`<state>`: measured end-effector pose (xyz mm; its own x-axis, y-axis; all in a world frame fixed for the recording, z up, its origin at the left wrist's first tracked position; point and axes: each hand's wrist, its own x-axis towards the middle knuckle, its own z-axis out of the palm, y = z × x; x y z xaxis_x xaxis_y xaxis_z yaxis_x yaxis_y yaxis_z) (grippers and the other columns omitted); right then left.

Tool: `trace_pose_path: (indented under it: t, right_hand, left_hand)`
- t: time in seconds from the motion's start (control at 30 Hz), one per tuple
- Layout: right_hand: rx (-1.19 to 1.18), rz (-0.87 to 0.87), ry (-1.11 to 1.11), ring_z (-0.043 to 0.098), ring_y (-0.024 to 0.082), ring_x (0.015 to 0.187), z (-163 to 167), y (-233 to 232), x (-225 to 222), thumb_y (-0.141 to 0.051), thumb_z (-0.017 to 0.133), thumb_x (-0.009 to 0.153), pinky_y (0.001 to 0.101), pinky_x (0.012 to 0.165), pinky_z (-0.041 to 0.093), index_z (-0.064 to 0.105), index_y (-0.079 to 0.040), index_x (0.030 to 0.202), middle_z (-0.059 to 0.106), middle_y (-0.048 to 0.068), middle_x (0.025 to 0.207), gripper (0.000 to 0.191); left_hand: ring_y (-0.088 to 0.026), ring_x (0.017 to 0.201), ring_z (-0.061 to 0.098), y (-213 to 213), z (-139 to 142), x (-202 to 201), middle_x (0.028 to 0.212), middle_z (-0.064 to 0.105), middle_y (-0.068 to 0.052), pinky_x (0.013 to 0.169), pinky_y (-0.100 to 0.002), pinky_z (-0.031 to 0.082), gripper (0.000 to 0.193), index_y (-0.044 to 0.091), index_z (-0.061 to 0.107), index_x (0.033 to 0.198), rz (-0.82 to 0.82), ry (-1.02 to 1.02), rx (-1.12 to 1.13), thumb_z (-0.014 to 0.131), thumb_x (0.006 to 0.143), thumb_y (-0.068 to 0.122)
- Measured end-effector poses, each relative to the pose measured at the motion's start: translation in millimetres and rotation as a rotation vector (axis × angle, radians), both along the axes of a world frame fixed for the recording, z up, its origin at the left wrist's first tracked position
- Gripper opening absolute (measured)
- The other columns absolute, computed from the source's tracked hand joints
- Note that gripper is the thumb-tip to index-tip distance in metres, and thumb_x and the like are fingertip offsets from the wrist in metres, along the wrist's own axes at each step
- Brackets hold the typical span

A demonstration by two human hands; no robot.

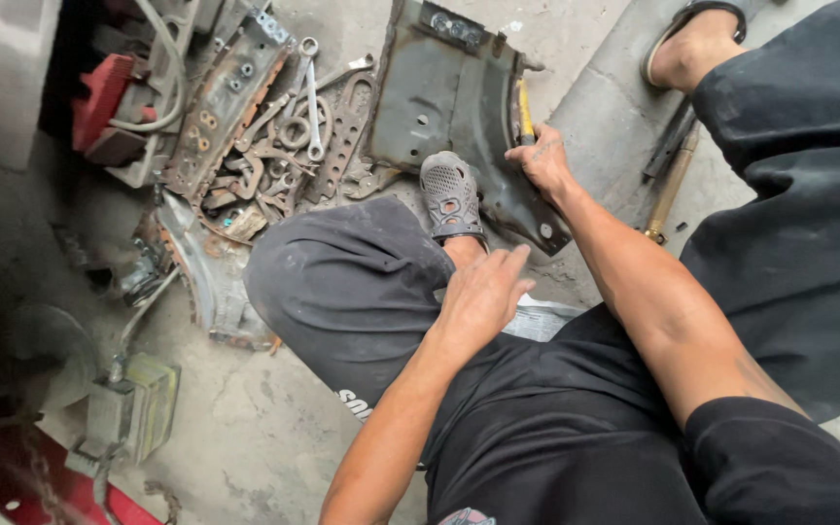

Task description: The person sits on the workshop floor fitting a rusted metal body panel against a disassembled car body. They align the panel by hand, press it into place, and hammer along its edge with a mallet, repositioning the panel between strikes to seat it against the surrounding metal.

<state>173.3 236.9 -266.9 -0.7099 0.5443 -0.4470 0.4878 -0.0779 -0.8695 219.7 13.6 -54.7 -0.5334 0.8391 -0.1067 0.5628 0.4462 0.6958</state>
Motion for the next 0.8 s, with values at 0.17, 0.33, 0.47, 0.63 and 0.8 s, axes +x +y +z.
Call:
trace_pose_path:
  t: [0.17,0.33,0.47,0.63,0.8]
  right_hand:
    - [0.118,0.004,-0.045,0.065,0.018,0.073,14,-17,4,-0.01,0.079,0.074,0.0353,0.068,0.053,0.07,0.003,0.1,0.071,0.01,0.082,0.03]
    - [0.259,0.089,0.19,0.061,0.018,0.076,47,-36,9,-0.01,0.074,0.079,0.036,0.071,0.053,0.067,0.004,0.102,0.068,0.012,0.082,0.027]
    - [0.318,0.118,0.285,0.062,0.021,0.075,69,-41,10,-0.012,0.067,0.081,0.0366,0.071,0.052,0.063,0.002,0.104,0.065,0.013,0.08,0.027]
    - [0.585,0.261,0.333,0.061,0.041,0.085,68,-38,21,-0.009,0.071,0.082,0.0466,0.078,0.05,0.06,0.002,0.104,0.06,0.023,0.089,0.027]
    - [0.593,0.298,0.372,0.06,0.046,0.095,45,-50,44,-0.009,0.074,0.079,0.0498,0.081,0.049,0.059,0.002,0.115,0.061,0.025,0.1,0.04]
  left_hand:
    - [-0.036,0.106,0.07,-8,6,-7,0.117,0.072,-0.017,0.089,-0.042,0.056,0.04,0.004,0.062,0.131,0.187,-0.029,0.217,0.073,0.095,0.019]
    - [-0.02,0.099,0.07,-16,1,-33,0.114,0.072,-0.014,0.088,-0.034,0.059,0.043,-0.002,0.062,0.134,0.584,-0.578,0.473,0.069,0.096,0.017]
    - [-0.03,0.108,0.065,-21,-15,-81,0.129,0.062,-0.02,0.089,-0.046,0.057,0.065,-0.003,0.046,0.146,0.893,-0.864,0.769,0.065,0.099,0.037]
    - [-0.041,0.125,0.059,-11,-36,-120,0.142,0.05,-0.024,0.101,-0.052,0.053,0.078,0.012,0.026,0.156,1.053,-1.151,0.87,0.05,0.098,0.058]
    - [-0.033,0.115,0.063,4,-59,-110,0.132,0.06,-0.02,0.091,-0.052,0.058,0.063,0.0,0.047,0.139,0.953,-1.154,0.802,0.056,0.099,0.048]
